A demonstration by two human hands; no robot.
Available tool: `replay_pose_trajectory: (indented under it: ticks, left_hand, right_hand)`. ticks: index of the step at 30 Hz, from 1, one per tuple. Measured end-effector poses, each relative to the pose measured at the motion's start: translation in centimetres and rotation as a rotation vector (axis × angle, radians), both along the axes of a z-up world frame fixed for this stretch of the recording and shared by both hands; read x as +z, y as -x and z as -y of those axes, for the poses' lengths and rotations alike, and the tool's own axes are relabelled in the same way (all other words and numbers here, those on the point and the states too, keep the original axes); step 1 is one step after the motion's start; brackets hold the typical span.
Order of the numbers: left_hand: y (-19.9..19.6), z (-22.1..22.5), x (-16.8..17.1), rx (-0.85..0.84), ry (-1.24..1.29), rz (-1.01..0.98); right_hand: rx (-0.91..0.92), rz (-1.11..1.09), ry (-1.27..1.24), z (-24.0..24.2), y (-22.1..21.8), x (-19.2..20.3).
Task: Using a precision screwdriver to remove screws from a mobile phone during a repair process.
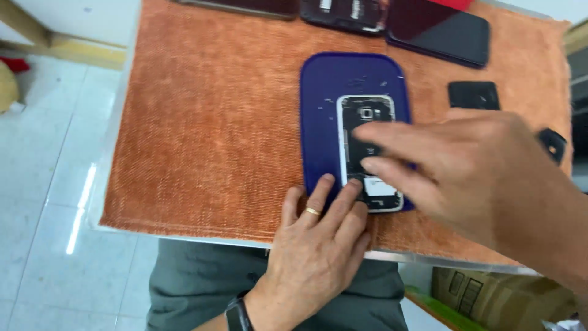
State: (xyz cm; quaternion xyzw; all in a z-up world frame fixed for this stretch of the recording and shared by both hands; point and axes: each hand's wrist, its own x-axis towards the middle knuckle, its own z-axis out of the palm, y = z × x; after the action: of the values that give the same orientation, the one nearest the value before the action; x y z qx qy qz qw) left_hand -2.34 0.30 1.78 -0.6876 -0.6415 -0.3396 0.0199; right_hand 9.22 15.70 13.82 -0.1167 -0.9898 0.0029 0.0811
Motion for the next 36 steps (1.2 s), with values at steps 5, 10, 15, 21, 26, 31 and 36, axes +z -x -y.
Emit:
replay_pose_trajectory:
  ticks: [5,10,15,21,26,31,36]
  left_hand:
    - [0.3,-0.1,0.0,-0.004,-0.055,0.000]
    - [0.1,-0.2,-0.2,0.000,-0.068,0.019]
    - [0.0,-0.4,-0.4,0.029,-0.090,0.003]
    - [0.1,-0.4,-0.3,0.018,-0.102,0.045]
    - [0.2,-0.2,-0.4,0.014,-0.075,0.019]
    - [0.2,-0.1,-0.7,0.011,-0.067,0.012]
    - [0.3,-0.3,-0.2,0.010,-0.088,0.053]
  right_hand:
    - [-0.049,0.106,-0.011,0.1,-0.4,0.0]
    - [-0.092,0.172,-0.008,0.0,0.0,0.1]
    - [-0.056,0.133,0.013,0.0,0.4,0.2]
    - [-0.007,0.120,0.056,0.0,0.6,0.0]
    - [-0.135,0.120,-0.044,0.1,0.2,-0.6]
    - [-0.189,0.235,0.018,0.1,0.2,-0.3]
    - [-0.081,0.108,-0.032,0.5,0.4,-0.6]
